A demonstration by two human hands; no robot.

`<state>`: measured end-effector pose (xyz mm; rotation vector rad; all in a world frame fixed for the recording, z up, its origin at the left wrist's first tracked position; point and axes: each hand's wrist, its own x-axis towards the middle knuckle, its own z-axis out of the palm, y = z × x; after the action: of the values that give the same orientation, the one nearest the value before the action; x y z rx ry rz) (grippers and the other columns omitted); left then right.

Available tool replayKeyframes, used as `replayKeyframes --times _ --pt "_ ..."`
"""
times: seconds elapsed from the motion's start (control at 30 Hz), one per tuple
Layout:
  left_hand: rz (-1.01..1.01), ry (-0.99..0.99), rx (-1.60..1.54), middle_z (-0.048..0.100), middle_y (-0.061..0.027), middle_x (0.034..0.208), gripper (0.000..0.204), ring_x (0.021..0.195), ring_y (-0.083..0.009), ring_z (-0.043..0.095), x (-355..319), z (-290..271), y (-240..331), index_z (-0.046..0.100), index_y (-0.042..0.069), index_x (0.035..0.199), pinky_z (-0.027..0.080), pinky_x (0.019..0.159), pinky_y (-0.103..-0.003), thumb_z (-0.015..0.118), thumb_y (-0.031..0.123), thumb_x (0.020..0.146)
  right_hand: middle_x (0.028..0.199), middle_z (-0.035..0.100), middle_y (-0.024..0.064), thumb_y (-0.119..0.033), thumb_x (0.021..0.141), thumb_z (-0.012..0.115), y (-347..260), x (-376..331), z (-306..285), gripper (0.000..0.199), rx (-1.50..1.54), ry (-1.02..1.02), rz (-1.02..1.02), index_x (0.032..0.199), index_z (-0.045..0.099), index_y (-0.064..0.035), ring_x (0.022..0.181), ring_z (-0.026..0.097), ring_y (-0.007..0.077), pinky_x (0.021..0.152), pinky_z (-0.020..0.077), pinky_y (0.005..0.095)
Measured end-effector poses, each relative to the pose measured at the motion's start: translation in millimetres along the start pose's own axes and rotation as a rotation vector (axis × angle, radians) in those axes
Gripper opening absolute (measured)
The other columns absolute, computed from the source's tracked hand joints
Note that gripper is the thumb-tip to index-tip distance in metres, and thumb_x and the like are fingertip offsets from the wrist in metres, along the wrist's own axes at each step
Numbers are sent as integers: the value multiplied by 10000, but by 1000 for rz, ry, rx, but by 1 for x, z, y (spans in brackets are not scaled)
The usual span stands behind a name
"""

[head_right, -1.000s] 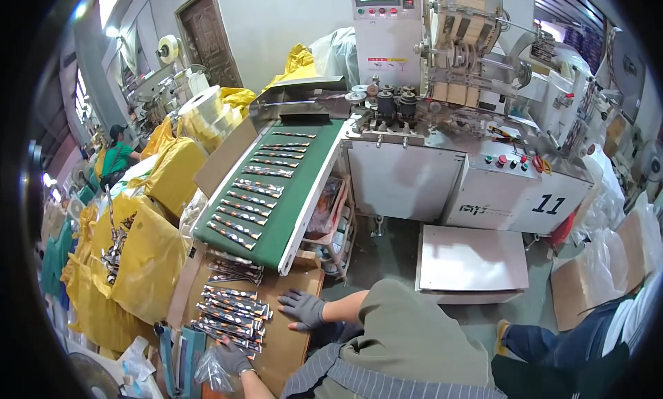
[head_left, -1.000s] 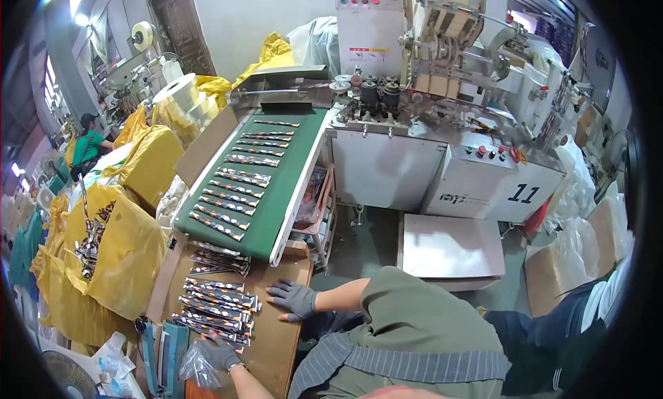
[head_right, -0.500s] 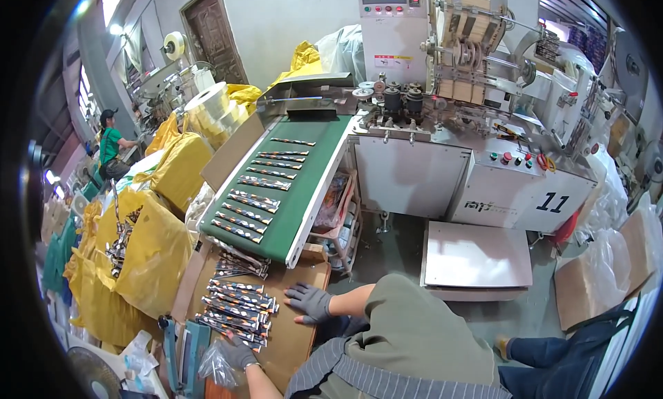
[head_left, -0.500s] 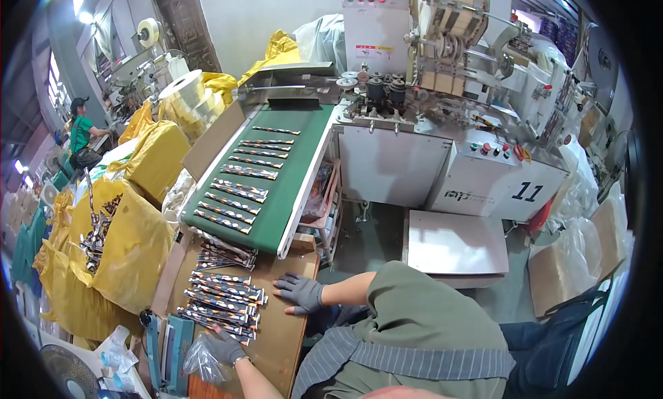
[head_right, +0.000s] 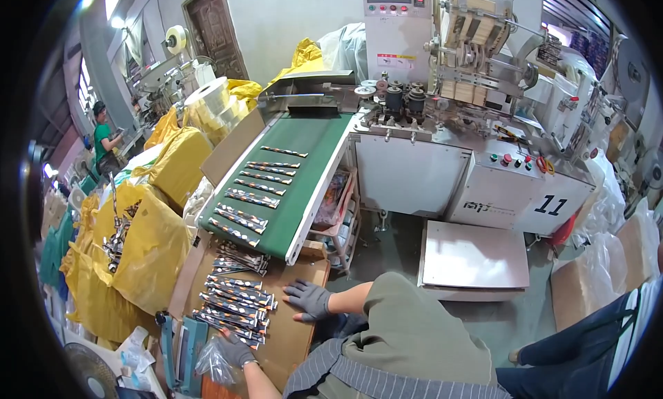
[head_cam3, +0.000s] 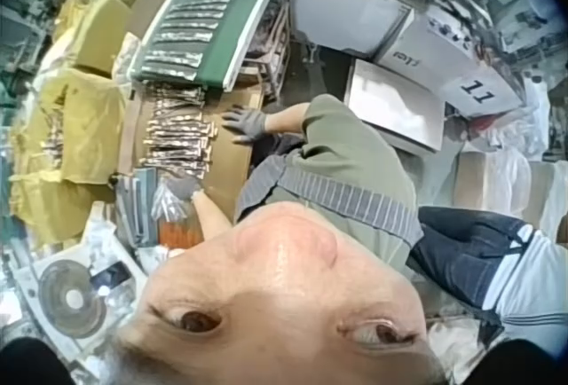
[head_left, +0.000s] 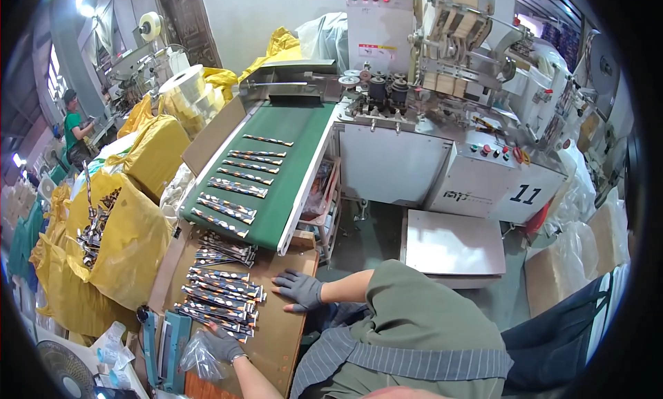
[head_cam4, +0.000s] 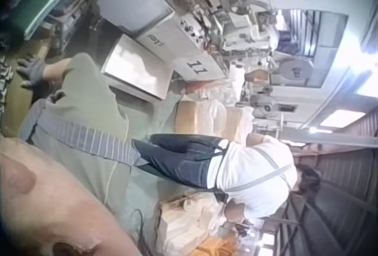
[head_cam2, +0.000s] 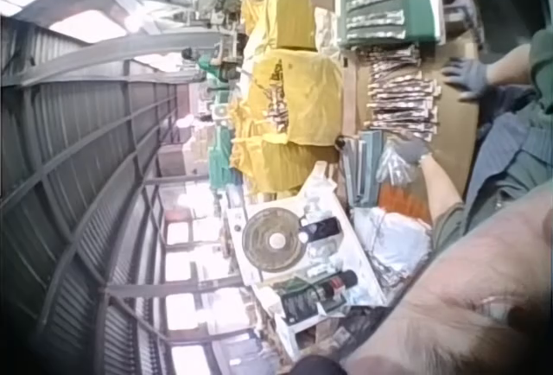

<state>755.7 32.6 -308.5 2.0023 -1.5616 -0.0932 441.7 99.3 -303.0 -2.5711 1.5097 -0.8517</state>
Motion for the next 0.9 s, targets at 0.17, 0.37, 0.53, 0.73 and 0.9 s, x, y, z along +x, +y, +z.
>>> replayKeyframes --times 0.17,0.37,0.53,0.73,0.9 --pt "-13 -18 -48 513 -238 1259 625 1169 -394 468 -4 -10 3 521 -28 1223 341 1007 -422 320 500 957 1332 408 232 -472 792 532 -2 2 2 646 65 -44 -30 1248 458 -20 1216 390 405 1061 257 513" --pt "40 -99 45 590 -197 1122 505 1037 -376 538 -2 -19 29 565 87 1198 407 902 -436 399 477 923 1311 434 205 -390 810 604 -2 9 -15 590 280 39 -90 1267 459 -47 1218 407 387 1050 291 500" --pt "92 127 114 607 -168 1106 555 1039 -352 551 -20 -8 7 547 124 1241 424 886 -422 516 529 863 1239 517 170 -256 747 680 25 127 -107 549 214 299 -301 1236 508 -78 1175 463 374 994 346 507" --pt "106 45 25 581 -222 1125 611 1067 -386 532 -2 -4 30 519 80 1264 416 905 -438 572 510 833 1202 541 215 -323 840 588 296 221 -122 425 -338 63 647 1165 553 -52 1000 577 398 845 466 449" --pt "-73 154 -31 548 -245 1175 630 1112 -380 509 -2 -14 28 470 26 1293 400 930 -427 520 496 877 1334 433 237 -513 855 518 118 281 -75 676 -2 -306 205 1309 407 -25 1246 406 360 1010 341 421"
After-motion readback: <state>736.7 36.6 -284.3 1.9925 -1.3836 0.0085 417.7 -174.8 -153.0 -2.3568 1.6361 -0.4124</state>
